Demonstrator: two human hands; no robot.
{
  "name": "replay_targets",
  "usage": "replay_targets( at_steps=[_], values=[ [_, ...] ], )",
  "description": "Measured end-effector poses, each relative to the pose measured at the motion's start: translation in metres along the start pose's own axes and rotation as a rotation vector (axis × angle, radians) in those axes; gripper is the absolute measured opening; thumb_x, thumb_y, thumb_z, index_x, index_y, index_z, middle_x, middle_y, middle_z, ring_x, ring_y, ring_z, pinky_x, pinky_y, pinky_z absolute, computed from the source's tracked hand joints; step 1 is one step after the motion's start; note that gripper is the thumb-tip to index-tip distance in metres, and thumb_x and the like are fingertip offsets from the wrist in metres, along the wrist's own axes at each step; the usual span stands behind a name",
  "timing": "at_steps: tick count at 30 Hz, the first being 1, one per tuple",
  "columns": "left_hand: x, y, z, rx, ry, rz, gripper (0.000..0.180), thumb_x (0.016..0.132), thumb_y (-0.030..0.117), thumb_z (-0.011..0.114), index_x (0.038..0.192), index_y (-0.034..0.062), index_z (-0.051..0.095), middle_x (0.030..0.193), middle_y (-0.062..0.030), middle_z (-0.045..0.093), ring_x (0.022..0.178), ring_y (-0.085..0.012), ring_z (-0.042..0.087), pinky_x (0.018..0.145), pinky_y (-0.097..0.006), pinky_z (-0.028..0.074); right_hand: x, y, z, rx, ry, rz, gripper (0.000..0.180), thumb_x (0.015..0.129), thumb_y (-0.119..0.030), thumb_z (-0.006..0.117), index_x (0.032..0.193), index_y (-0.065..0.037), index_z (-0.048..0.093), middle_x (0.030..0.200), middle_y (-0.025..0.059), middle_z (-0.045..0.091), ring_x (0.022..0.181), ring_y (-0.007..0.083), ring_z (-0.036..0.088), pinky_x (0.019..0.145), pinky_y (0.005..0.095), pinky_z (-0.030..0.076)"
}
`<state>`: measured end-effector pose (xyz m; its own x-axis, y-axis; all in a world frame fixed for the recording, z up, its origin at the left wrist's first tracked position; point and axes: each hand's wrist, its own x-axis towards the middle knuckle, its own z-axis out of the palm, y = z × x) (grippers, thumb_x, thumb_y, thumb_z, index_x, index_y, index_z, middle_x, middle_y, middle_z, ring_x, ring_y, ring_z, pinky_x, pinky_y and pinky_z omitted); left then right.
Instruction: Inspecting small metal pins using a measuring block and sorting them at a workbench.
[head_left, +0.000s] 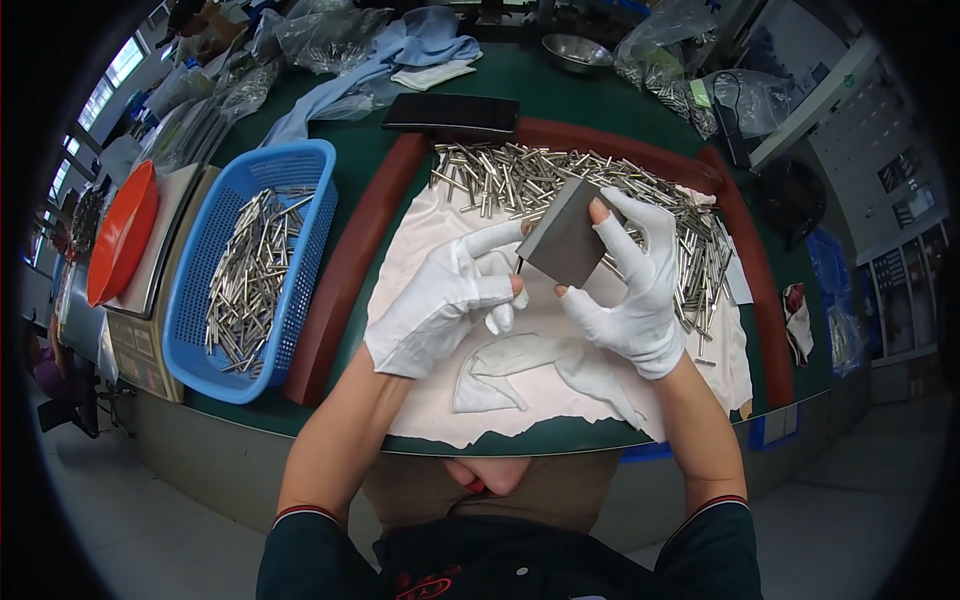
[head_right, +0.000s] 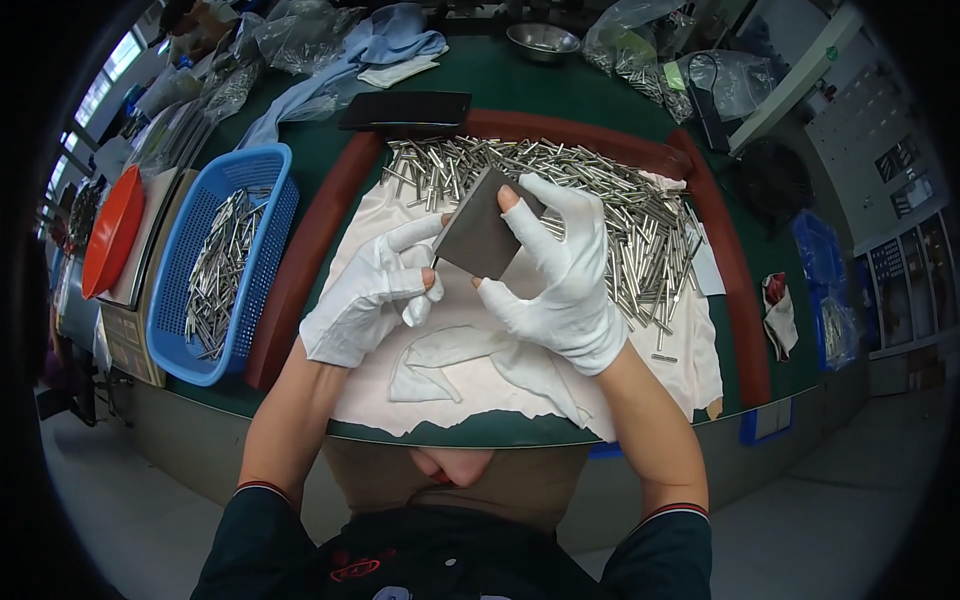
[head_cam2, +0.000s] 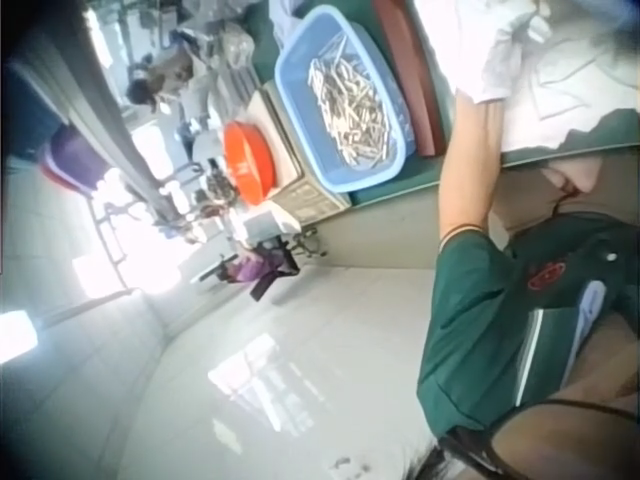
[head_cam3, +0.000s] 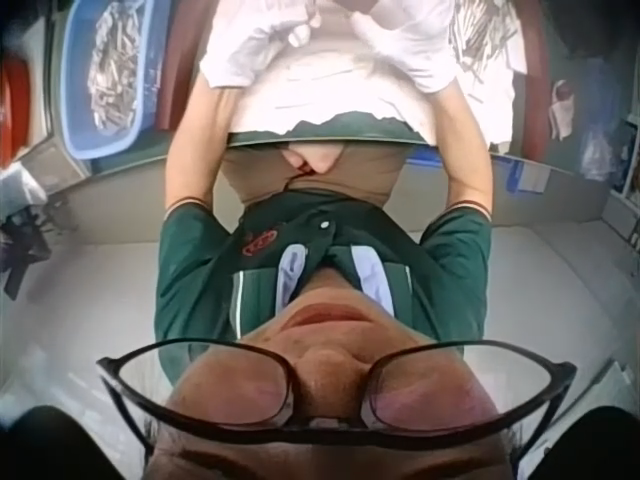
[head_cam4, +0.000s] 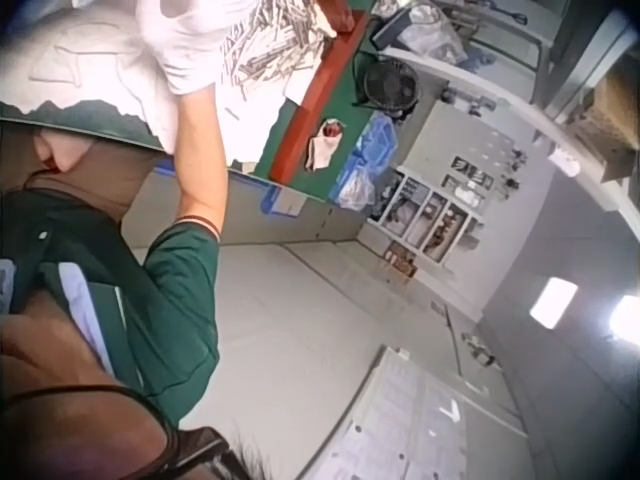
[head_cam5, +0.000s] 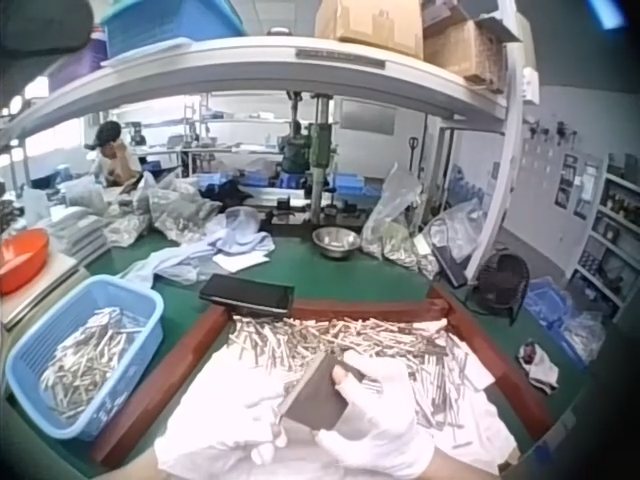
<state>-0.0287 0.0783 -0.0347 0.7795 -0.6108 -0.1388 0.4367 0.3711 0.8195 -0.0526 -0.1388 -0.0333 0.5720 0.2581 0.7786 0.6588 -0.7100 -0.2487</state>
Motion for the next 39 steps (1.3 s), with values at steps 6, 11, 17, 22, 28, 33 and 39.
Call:
replay_targets(
  at_steps=[6,11,17,22,28,33,39],
  values=[
    [0.002,-0.003,0.001,-0.098,-0.12,-0.047,0.063,0.084,0.0,0.067,0.141,-0.0017,0.041,0.087,-0.0066,0.061,0.066,-0.0117,0.061,0.058,-0.022,0.051,-0.001,0.0,-0.001,0.028,-0.005,0.047,0.08,0.056,-0.015,0.078,0.133,-0.008,0.055,0.123,0.0177,0.05,0.104,0.0331,0.049,0.09,0.0428,0.042],
    [0.007,-0.006,0.001,-0.086,-0.067,-0.085,0.058,0.084,0.0,0.067,0.137,-0.0029,0.044,0.092,-0.0082,0.062,0.067,-0.0112,0.062,0.058,-0.022,0.05,0.002,-0.003,0.003,-0.06,0.046,-0.011,0.08,0.057,-0.015,0.079,0.132,-0.007,0.054,0.123,0.0173,0.05,0.104,0.0331,0.049,0.089,0.0428,0.042],
    [0.002,0.003,0.003,-0.108,-0.08,-0.081,0.051,0.084,-0.002,0.066,0.132,-0.0036,0.049,0.089,-0.0097,0.063,0.068,-0.0124,0.062,0.057,-0.022,0.051,0.003,-0.006,0.007,-0.091,0.051,-0.035,0.082,0.058,-0.018,0.082,0.133,-0.007,0.053,0.125,0.0173,0.05,0.103,0.0334,0.049,0.088,0.0437,0.041],
    [-0.003,0.002,0.005,-0.073,-0.052,-0.023,0.055,0.085,0.0,0.066,0.136,-0.0036,0.046,0.087,-0.008,0.063,0.07,-0.0129,0.062,0.06,-0.024,0.05,-0.005,-0.002,-0.007,-0.114,-0.027,-0.087,0.09,0.056,-0.017,0.083,0.138,-0.007,0.047,0.13,0.0216,0.047,0.105,0.0354,0.048,0.089,0.0457,0.04],
    [-0.003,0.004,0.005,-0.037,-0.028,-0.046,0.053,0.085,0.003,0.068,0.134,-0.0027,0.048,0.088,-0.0083,0.064,0.068,-0.0129,0.062,0.06,-0.025,0.051,-0.002,-0.007,-0.006,-0.13,-0.021,-0.091,0.087,0.058,-0.016,0.082,0.138,-0.007,0.048,0.13,0.0194,0.048,0.106,0.0352,0.048,0.089,0.0459,0.04],
    [0.002,0.001,0.007,0.047,-0.066,-0.064,0.052,0.084,0.003,0.068,0.131,-0.0045,0.049,0.088,-0.0093,0.064,0.069,-0.0131,0.062,0.06,-0.025,0.051,0.003,-0.01,-0.004,-0.175,0.006,-0.119,0.09,0.056,-0.017,0.084,0.138,-0.007,0.047,0.13,0.0205,0.048,0.106,0.0355,0.048,0.089,0.0457,0.04],
    [-0.001,0.008,0.008,0.029,-0.067,-0.005,0.046,0.085,0.004,0.066,0.129,-0.003,0.052,0.087,-0.0084,0.065,0.067,-0.012,0.062,0.058,-0.024,0.05,0.0,-0.006,0.0,-0.189,0.012,-0.122,0.091,0.055,-0.017,0.084,0.138,-0.006,0.047,0.13,0.0208,0.047,0.106,0.0353,0.048,0.089,0.046,0.04]
  ],
)
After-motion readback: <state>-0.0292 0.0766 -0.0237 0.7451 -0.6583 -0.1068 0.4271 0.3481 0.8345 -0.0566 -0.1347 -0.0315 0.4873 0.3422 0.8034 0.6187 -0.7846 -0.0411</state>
